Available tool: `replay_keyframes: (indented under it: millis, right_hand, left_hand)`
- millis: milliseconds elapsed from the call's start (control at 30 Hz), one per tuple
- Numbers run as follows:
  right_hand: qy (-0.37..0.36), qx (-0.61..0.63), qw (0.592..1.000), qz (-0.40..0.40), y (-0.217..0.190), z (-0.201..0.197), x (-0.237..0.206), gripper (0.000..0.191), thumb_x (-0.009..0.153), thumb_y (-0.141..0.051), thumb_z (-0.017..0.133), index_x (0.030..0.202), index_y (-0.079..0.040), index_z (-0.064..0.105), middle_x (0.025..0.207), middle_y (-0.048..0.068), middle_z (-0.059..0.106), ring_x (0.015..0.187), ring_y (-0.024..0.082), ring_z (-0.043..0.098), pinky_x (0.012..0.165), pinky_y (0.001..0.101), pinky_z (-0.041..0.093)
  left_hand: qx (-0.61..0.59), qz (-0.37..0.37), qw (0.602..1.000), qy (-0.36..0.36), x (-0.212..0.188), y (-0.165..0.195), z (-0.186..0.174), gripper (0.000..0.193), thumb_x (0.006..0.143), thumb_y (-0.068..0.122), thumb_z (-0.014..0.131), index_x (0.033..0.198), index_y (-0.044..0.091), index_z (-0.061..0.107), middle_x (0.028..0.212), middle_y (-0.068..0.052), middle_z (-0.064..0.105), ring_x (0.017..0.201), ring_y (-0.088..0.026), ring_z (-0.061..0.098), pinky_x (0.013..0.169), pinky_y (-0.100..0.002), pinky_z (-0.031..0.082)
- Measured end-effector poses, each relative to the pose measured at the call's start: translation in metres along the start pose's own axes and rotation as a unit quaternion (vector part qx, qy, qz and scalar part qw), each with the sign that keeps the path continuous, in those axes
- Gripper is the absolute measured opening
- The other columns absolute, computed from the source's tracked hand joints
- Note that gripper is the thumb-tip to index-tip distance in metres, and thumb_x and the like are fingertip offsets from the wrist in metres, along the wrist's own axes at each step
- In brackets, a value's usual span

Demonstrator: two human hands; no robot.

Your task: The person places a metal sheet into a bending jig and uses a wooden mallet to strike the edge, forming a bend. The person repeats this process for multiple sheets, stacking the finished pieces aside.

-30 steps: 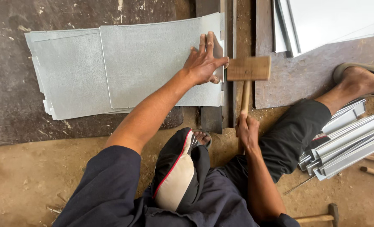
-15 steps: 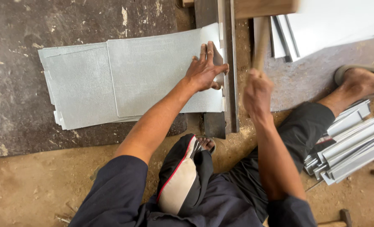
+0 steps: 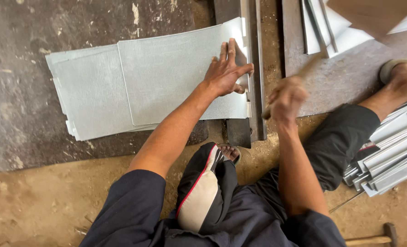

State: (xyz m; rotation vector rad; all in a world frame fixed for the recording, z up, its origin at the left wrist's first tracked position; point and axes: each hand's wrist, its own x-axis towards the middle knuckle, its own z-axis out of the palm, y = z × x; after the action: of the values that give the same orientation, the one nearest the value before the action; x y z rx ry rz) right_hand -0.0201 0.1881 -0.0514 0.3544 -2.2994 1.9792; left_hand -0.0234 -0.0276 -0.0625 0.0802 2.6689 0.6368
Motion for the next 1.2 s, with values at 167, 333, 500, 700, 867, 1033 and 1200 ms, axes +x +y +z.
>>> replay_keyframes:
  millis: [167,333,500,700,867,1033,1200]
  right_hand:
    - [-0.015,0.106,0.968,0.227,0.01,-0.006,0.001,0.038,0.109,-0.025,0.042,0.076,-0.009,0.052,0.058,0.001,0.047,0.044,0.011,0.044,0.037,0.0303,0.035]
    - [-0.047,0.041,0.971,0.231,0.015,-0.008,-0.003,0.04,0.109,-0.027,0.037,0.074,-0.012,0.052,0.059,-0.001,0.05,0.044,0.011,0.045,0.038,0.0292,0.037]
    - [-0.003,0.211,0.949,0.236,0.04,-0.007,-0.002,0.038,0.111,-0.024,0.045,0.076,-0.012,0.049,0.058,0.0,0.043,0.046,0.012,0.042,0.042,0.0301,0.034]
    - [-0.165,-0.083,0.903,0.387,0.046,-0.042,-0.007,0.048,0.108,-0.033,0.043,0.068,-0.009,0.05,0.054,0.001,0.045,0.042,0.013,0.043,0.037,0.0326,0.035]
    - [-0.139,-0.146,0.873,0.444,0.023,-0.067,-0.109,0.053,0.107,-0.039,0.047,0.066,-0.005,0.051,0.054,0.004,0.048,0.042,0.015,0.046,0.039,0.0327,0.038]
    - [-0.084,-0.01,0.855,0.511,0.005,-0.073,-0.205,0.052,0.108,-0.043,0.044,0.071,-0.008,0.054,0.056,0.0,0.048,0.046,0.012,0.047,0.042,0.0287,0.04]
    - [-0.075,-0.167,0.91,0.372,-0.035,-0.076,-0.214,0.048,0.11,-0.035,0.051,0.076,-0.002,0.057,0.058,0.001,0.052,0.051,0.01,0.048,0.047,0.0289,0.04]
  left_hand:
    - [0.002,0.007,1.0,0.012,-0.003,0.001,-0.002,0.074,0.063,0.045,0.089,0.131,0.047,0.06,0.166,-0.023,-0.005,0.153,-0.046,0.005,0.117,-0.064,0.034]
    - [0.011,0.015,1.0,0.018,-0.003,0.0,-0.002,0.068,0.065,0.049,0.089,0.127,0.044,0.061,0.164,-0.023,-0.005,0.15,-0.048,0.005,0.114,-0.071,0.03]
    - [0.001,0.012,1.0,0.012,-0.004,-0.002,-0.001,0.066,0.068,0.047,0.089,0.127,0.041,0.061,0.165,-0.026,-0.002,0.152,-0.051,0.008,0.113,-0.07,0.037]
    - [0.01,0.011,1.0,0.016,-0.007,0.0,-0.011,0.07,0.064,0.043,0.093,0.128,0.046,0.063,0.163,-0.022,-0.012,0.152,-0.048,0.003,0.113,-0.072,0.032]
    - [0.052,0.002,0.998,-0.018,-0.002,-0.001,-0.003,0.079,0.068,0.035,0.091,0.138,0.051,0.058,0.165,-0.026,-0.013,0.152,-0.051,-0.003,0.116,-0.07,0.028]
    - [0.064,0.006,0.998,0.026,0.016,-0.006,0.01,0.1,0.058,0.037,0.095,0.146,0.047,0.048,0.161,-0.022,0.015,0.146,-0.048,0.021,0.114,-0.073,0.028]
    - [0.089,0.059,0.993,0.045,0.032,-0.017,0.008,0.088,0.061,0.035,0.096,0.139,0.032,0.056,0.127,-0.008,0.062,0.122,-0.033,0.054,0.102,-0.054,0.049]
